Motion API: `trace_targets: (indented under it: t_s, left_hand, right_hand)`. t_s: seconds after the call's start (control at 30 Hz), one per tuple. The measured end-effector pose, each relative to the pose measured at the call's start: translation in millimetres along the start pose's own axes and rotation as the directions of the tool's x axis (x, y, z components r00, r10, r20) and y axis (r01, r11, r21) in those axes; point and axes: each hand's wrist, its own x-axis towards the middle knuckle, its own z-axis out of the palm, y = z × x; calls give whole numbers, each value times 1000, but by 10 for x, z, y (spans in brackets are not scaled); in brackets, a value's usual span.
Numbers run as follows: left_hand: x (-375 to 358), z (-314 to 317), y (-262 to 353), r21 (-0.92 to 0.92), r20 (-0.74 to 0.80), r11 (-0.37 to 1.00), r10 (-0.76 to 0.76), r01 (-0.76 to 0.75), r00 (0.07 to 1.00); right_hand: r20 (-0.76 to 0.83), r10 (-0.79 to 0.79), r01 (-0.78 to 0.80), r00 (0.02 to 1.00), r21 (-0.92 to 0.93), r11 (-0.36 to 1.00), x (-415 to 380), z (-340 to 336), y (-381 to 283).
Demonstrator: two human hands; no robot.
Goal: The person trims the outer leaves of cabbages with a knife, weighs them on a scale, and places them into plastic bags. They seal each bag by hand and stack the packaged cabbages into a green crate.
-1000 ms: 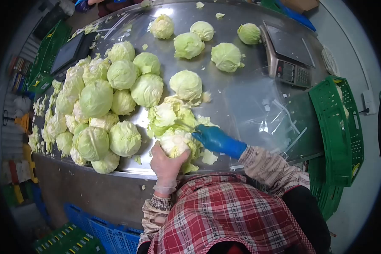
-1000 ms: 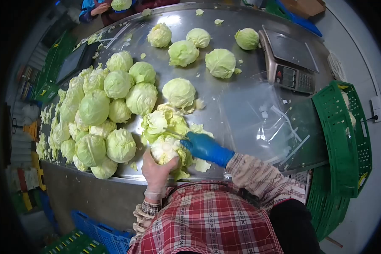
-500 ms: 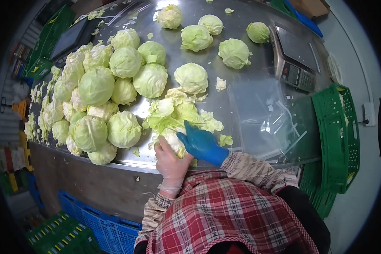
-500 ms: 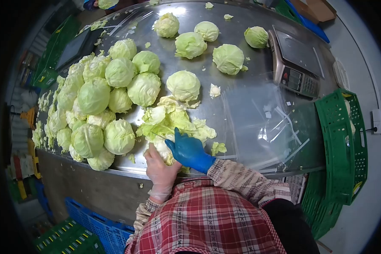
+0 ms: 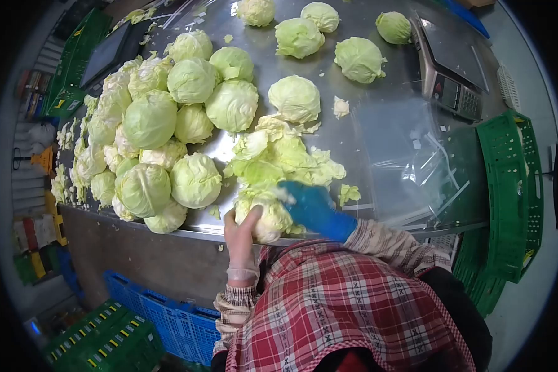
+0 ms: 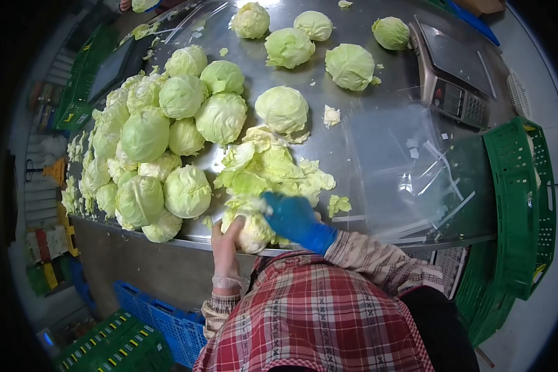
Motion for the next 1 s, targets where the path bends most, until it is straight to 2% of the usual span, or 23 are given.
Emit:
trace_targets:
  t_s: [0.03,0.07,0.17,0.23,0.27,0.3,0.37,0.43,0.5,0.53,0.6,0.63,0.7,0.77,0.83,0.9,0.93,0.97,1.0]
  left_hand:
    - [40,-9,-28,-54,35,998,-20,22,999]
    - [65,2,-76,-86,1,996,-4,4,1000]
    - [55,-3,-56,-158,-41,985,-79,71,996]
    - [37,-61,-80,-199,-25,977,-89,83,996]
    - [77,-75,-68,-250,-4,965,-87,83,996]
    - [109,-74,-77,-254,-11,964,-80,74,997]
    - [103,-41,-145,-389,-8,917,-102,91,995]
    - [67,35,-163,-400,-23,913,-101,84,995]
    - [35,89,-194,-410,-39,910,-94,69,995]
    - [33,99,-225,-407,-47,910,-108,80,993]
    - [-23,130,-227,-403,-50,910,-131,100,990]
    - [-20,129,-261,-402,-52,910,-132,100,990]
    - [2,142,-309,-335,-92,938,-131,93,987]
    - [-13,171,-311,-345,-80,935,-122,87,989]
    - [-13,210,-317,-358,-131,932,-103,50,986]
    - [-15,199,-331,-403,-111,914,-101,48,989]
    - [2,189,-314,-439,-89,897,-100,51,991]
    - [18,187,-311,-444,-90,895,-95,45,991]
    - [-6,180,-315,-439,-90,897,-105,56,990]
  right_hand:
    - [-17,46,-45,999,29,999,104,-31,24]
    - [-62,163,-156,985,108,982,197,-98,25]
    - [-107,148,-137,983,104,985,364,46,258]
    - [-118,288,-270,950,151,951,483,75,556]
    - [-171,340,-324,925,116,939,532,15,603]
    - [-77,343,-342,936,21,939,552,-81,668]
    - [-188,194,-185,963,62,981,424,-117,520]
    - [129,231,-232,964,-6,973,191,-372,-31]
    - [118,36,-25,992,-90,996,-75,-158,-222]
    - [114,34,-23,993,-93,995,-78,-142,-244]
    - [254,183,-162,950,-102,982,-76,-145,-300]
    - [255,183,-162,949,-100,982,-72,-150,-328]
    - [315,191,-125,930,-219,968,-54,-170,-359]
    - [265,175,-117,948,-221,968,11,-149,-262]
    - [222,156,-106,963,-222,969,91,-33,24]
    - [54,162,-157,985,-78,984,334,-145,120]
    - [154,245,-231,957,-102,968,340,-207,116]
    - [153,238,-224,959,-105,969,288,-220,70]
    - [191,172,-144,966,-152,978,148,-194,-58]
